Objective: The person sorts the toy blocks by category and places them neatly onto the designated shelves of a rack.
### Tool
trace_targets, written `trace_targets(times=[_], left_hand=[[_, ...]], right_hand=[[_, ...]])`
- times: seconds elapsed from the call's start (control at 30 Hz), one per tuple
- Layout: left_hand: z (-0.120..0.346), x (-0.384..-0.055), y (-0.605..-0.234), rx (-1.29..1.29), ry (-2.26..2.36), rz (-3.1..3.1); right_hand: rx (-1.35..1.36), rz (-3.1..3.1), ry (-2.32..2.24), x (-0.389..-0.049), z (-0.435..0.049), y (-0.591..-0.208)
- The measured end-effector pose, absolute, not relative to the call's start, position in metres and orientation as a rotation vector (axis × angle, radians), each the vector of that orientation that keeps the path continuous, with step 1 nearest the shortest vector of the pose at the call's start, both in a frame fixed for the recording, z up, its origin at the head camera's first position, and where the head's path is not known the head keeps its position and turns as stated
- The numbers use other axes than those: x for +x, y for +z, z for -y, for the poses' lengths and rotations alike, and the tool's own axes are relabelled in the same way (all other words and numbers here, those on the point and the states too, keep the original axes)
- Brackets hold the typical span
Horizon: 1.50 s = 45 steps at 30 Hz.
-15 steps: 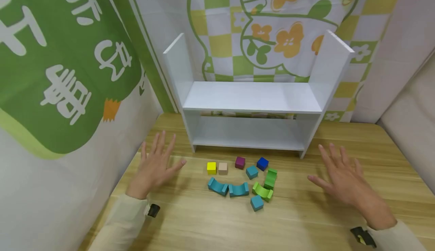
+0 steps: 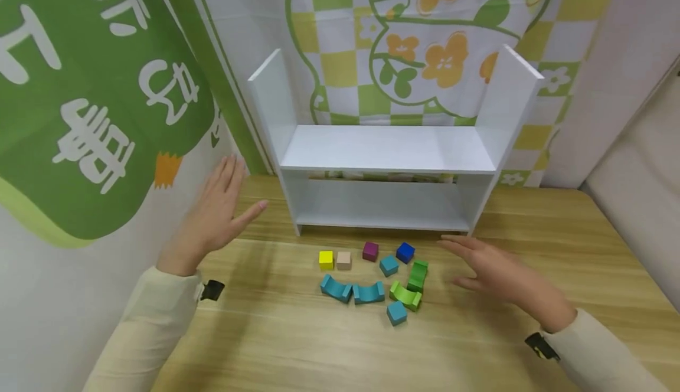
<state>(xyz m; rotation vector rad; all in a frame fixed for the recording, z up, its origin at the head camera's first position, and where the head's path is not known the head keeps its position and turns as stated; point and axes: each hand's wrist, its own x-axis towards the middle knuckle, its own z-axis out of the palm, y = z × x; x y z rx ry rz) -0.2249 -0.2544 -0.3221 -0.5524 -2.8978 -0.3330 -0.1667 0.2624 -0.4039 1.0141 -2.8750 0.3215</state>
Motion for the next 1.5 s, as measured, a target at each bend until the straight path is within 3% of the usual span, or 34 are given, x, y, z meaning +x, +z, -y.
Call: trace_targets(times=[0.27,0.5,0.9,1.5], left_hand=[[0.253,-0.233,-0.232,-0.595,-0.332,2.663],[0.238,-0.251,-0.196,-0.659,-0.263,2.545],[0.201,-0.273,-0.186,-0.730,0.064,2.597],[0.205,-0.273,-0.196,-0.699,0.313,2.502]], right_hand=[[1.325,2.850,0.271,-0.205,-0.235,-0.407],[1.502,2.851,0.333,-0.224,-0.227,-0.422],[1.564,2.791,0.389,-0.226,-0.224,-0.443],[1.530,2.856,0.440,-0.238,-0.225,-0.450]])
